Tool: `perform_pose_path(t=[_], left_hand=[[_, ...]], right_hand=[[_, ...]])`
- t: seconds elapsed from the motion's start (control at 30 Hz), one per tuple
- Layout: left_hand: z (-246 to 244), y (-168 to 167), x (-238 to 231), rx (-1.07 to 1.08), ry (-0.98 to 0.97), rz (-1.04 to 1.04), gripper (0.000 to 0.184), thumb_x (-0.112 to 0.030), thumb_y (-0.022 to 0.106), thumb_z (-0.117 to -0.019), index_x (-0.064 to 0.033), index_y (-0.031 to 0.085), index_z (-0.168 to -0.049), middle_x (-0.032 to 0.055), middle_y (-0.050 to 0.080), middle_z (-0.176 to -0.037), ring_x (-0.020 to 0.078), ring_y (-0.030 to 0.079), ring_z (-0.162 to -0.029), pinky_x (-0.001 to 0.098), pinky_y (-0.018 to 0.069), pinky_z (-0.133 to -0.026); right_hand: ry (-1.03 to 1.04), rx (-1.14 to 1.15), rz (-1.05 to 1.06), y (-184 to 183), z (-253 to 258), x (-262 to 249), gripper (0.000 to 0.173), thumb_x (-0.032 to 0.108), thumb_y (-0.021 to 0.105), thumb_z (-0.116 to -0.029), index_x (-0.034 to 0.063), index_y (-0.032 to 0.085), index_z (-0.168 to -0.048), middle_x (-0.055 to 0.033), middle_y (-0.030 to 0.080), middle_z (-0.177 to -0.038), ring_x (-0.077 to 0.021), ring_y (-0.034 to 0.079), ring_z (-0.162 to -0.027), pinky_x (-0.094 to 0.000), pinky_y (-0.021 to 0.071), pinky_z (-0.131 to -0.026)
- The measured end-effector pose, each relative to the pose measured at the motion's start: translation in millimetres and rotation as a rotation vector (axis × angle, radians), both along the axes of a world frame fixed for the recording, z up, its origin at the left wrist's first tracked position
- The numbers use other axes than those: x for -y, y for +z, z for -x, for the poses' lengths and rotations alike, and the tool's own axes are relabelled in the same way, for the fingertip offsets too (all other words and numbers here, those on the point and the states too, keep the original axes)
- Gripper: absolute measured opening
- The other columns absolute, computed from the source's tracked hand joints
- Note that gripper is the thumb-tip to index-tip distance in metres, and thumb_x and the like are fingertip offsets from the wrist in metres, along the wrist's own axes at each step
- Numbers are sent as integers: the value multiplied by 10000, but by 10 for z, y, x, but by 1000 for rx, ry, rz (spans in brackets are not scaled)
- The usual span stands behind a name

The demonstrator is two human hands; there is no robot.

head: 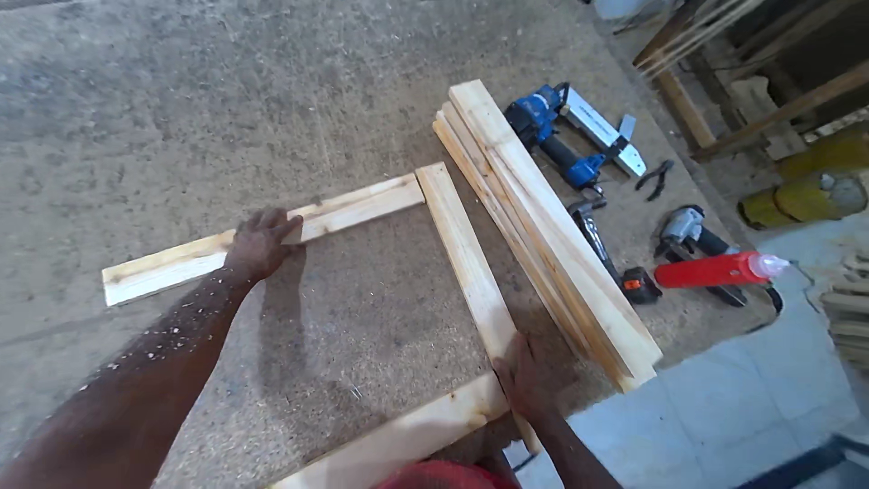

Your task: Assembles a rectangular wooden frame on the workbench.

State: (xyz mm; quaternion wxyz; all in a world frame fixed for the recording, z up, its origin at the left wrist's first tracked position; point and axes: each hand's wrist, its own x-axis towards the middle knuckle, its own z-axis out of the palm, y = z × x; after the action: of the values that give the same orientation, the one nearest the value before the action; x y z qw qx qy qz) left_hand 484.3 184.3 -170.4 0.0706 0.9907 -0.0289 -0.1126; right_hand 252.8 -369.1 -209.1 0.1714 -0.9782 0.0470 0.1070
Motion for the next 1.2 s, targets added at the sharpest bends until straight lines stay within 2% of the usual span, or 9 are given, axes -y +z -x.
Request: perform_pose_path(t=[0.1, 0.17, 0.3, 0.4, 0.47, 0.6, 0.77, 1.03, 1.2], left_hand=[[380, 229, 558, -10, 98, 104, 570, -282, 655, -999, -89, 485, -1508, 274, 345, -1602, 537, 312, -1466, 741, 307, -1131], [849, 368, 1022, -71, 91, 181, 553, -297, 640, -1016, -68, 482, -1493, 265, 458, -1523, 516, 447, -1385, 723, 388, -1081], [2431, 302, 1555, -274, -158, 274, 665, -515, 726, -912, -144, 584, -1445, 151, 584, -1444, 360, 525, -1365, 587, 422, -1136], [3416, 170, 1661, -322, -204, 216, 890, -729, 732, -766, -190, 574, -1456, 168, 591, -1417, 384, 552, -1316, 610, 452, -1078], [3802, 91, 1663, -201, -201, 143, 940, -689, 755, -708, -165, 555, -1462, 174, 614, -1366, 402, 591, -1240, 608, 498, -976], [4001, -13, 1653, -157, -114, 141, 929, -584, 815, -696, -105, 563, -1451, 186, 622, -1337, 407, 595, -1211, 581, 507, -968], [3997, 24, 1589, -192, -162, 48, 926, -606, 823, -669, -170, 578, -1448, 141, 627, -1329, 359, 587, -1231, 534, 495, -1017], [4145, 9, 1744, -183, -105, 63, 925, -655, 796, -670, -175, 598, -1436, 132, 629, -1341, 349, 591, -1223, 539, 501, -989], [4213, -20, 1807, -179, -111, 79, 898, -594, 814, -681, -174, 591, -1444, 136, 641, -1315, 356, 601, -1205, 546, 501, -991]], right_hand=[[-29, -58, -49, 51, 69, 35, 800, 611, 472, -974, 52, 439, -1545, -232, 491, -1502, -402, 496, -1372, -598, 428, -1107], [-55, -16, -85, 41, 106, 108, 753, 598, 384, -1010, 86, 425, -1562, -210, 494, -1513, -385, 491, -1386, -601, 420, -1116], [-153, -14, -181, 232, 417, 273, 612, 471, 427, -1054, 57, 502, -1498, -237, 522, -1460, -399, 518, -1351, -599, 452, -1093], [-124, -111, -181, 376, 791, 399, 786, 516, 658, -925, 75, 440, -1538, -233, 499, -1461, -405, 529, -1315, -619, 491, -1031], [-97, -154, -138, 386, 996, 435, 1009, 566, 828, -770, 58, 422, -1542, -229, 497, -1464, -398, 514, -1332, -594, 485, -1058], [-114, -194, -114, 343, 1067, 467, 1033, 465, 915, -684, 25, 460, -1500, -248, 503, -1439, -408, 524, -1307, -572, 497, -1044], [-121, -203, -108, 389, 920, 484, 982, 391, 938, -662, 44, 491, -1464, -240, 517, -1420, -413, 560, -1261, -590, 527, -989], [-164, -158, -275, 263, 622, 400, 546, 273, 713, -938, 67, 574, -1424, -183, 588, -1340, -345, 578, -1248, -545, 509, -1031], [-169, -123, -307, 198, 593, 427, 499, 309, 702, -963, 101, 606, -1406, -158, 609, -1322, -322, 582, -1245, -537, 507, -1037]])
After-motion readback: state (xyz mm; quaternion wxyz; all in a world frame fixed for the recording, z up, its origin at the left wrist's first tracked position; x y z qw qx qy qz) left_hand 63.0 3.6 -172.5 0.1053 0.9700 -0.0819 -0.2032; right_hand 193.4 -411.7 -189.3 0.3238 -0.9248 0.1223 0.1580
